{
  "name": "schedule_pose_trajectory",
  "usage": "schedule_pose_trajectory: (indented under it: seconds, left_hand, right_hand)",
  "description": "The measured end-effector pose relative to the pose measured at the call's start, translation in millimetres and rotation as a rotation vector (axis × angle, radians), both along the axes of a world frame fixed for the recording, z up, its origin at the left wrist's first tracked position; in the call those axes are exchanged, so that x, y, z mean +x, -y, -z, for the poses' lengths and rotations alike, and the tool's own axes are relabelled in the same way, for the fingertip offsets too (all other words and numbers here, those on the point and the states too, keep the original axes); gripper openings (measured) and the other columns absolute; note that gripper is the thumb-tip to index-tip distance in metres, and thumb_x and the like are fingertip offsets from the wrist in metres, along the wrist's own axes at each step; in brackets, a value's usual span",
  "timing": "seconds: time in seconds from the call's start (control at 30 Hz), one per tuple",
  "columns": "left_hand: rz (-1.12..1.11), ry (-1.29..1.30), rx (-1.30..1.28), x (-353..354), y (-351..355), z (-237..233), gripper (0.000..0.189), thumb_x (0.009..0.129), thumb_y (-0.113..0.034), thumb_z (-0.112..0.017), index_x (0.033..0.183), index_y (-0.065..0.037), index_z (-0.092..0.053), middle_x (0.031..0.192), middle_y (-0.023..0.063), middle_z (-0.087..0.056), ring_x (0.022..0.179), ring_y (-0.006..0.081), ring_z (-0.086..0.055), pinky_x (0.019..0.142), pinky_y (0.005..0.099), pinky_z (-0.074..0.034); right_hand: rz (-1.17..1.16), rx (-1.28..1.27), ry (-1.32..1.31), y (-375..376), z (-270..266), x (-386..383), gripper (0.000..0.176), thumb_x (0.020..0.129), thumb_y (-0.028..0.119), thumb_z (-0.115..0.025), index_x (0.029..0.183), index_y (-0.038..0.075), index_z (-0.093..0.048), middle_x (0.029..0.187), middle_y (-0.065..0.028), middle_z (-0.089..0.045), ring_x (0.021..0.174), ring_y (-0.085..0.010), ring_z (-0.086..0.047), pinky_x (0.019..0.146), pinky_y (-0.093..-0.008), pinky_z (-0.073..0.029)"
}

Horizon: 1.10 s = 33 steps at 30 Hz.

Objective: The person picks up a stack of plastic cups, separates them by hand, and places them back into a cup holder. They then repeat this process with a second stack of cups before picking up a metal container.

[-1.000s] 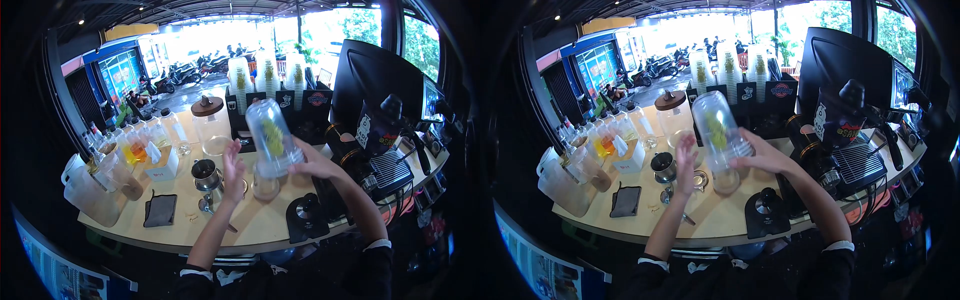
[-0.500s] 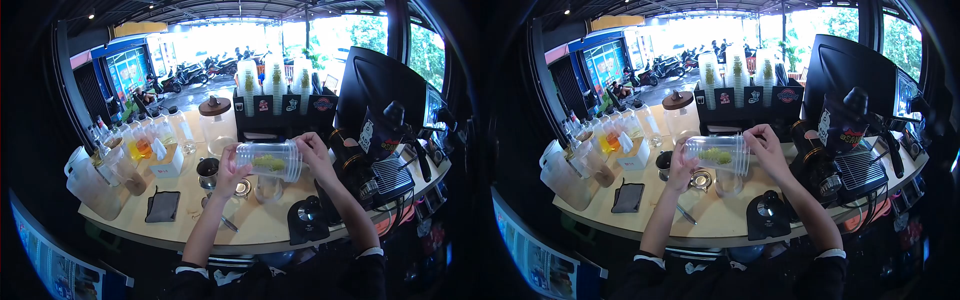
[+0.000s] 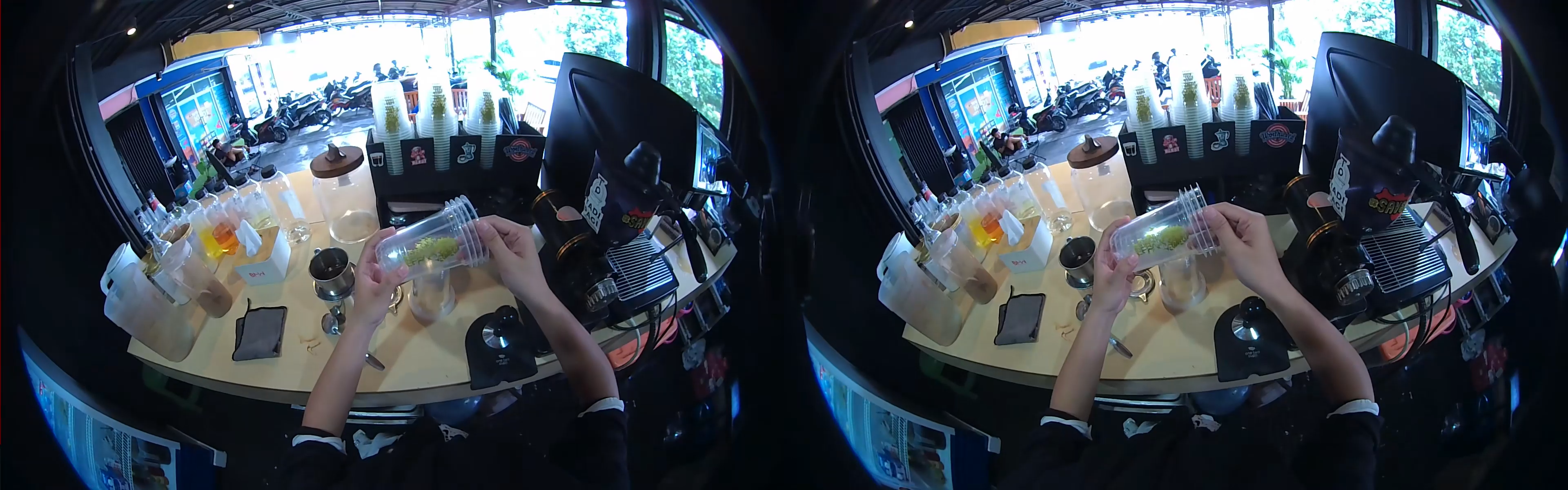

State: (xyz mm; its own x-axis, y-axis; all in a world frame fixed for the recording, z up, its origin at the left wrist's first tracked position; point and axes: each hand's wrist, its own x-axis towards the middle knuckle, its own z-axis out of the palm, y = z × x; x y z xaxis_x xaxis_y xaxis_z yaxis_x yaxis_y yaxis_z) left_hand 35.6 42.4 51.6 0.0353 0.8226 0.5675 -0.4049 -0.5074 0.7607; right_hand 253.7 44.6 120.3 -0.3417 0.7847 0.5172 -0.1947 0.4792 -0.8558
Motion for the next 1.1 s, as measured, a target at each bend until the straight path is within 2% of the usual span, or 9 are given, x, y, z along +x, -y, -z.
schedule_pose_trajectory:
  seconds: [0.07,0.6,0.9,0.97,1.1]
  left_hand:
    - [-0.037,0.014,0.01,3.5,-0.1,1.3,0.063,0.075,-0.013,-0.07,0.129,-0.004,-0.039,0.121,0.0087,-0.049,0.109,0.0155,-0.051,0.093,0.0288,-0.044]
    - [-0.008,0.045,-0.072,9.3,1.3,7.8,0.061,0.078,-0.011,-0.067,0.131,-0.003,-0.037,0.119,0.0085,-0.05,0.107,0.0141,-0.051,0.092,0.0281,-0.044]
    - [-0.056,0.048,-0.022,18.0,-3.2,-0.6,0.057,0.083,-0.009,-0.063,0.132,-0.003,-0.035,0.123,0.0113,-0.049,0.111,0.0174,-0.051,0.093,0.0314,-0.046]
    - [-0.055,0.207,-0.143,22.2,-0.2,-9.7,0.053,0.085,-0.011,-0.062,0.131,-0.004,-0.036,0.122,0.0114,-0.05,0.111,0.0183,-0.051,0.092,0.0337,-0.047]
    - [-0.026,0.292,-0.143,29.0,-3.0,-31.5,0.047,0.087,-0.016,-0.061,0.126,-0.003,-0.039,0.118,0.0109,-0.052,0.108,0.0189,-0.053,0.09,0.0354,-0.048]
  right_hand:
    - [0.015,-0.006,-0.006,0.5,-0.9,0.2,0.029,0.096,0.021,-0.046,0.101,-0.005,-0.06,0.085,-0.0077,-0.065,0.075,-0.0128,-0.064,0.071,-0.0253,-0.052]
    - [0.053,0.024,0.014,8.1,3.3,-3.5,0.026,0.095,0.016,-0.048,0.103,-0.007,-0.057,0.085,-0.008,-0.064,0.076,-0.0106,-0.063,0.071,-0.0239,-0.052]
    - [0.08,0.048,-0.006,3.7,9.3,-5.3,0.023,0.094,0.014,-0.048,0.102,-0.006,-0.057,0.088,-0.0081,-0.065,0.079,-0.0098,-0.062,0.073,-0.023,-0.05]
    - [-0.02,0.012,-0.074,-1.2,9.2,-4.6,0.02,0.094,0.013,-0.049,0.102,-0.004,-0.055,0.092,-0.009,-0.065,0.082,-0.0102,-0.062,0.077,-0.0233,-0.049]
    - [-0.109,-0.093,-0.171,-5.2,13.8,-6.0,0.018,0.093,0.013,-0.051,0.104,-0.001,-0.054,0.097,-0.0082,-0.065,0.088,-0.0097,-0.061,0.081,-0.023,-0.047]
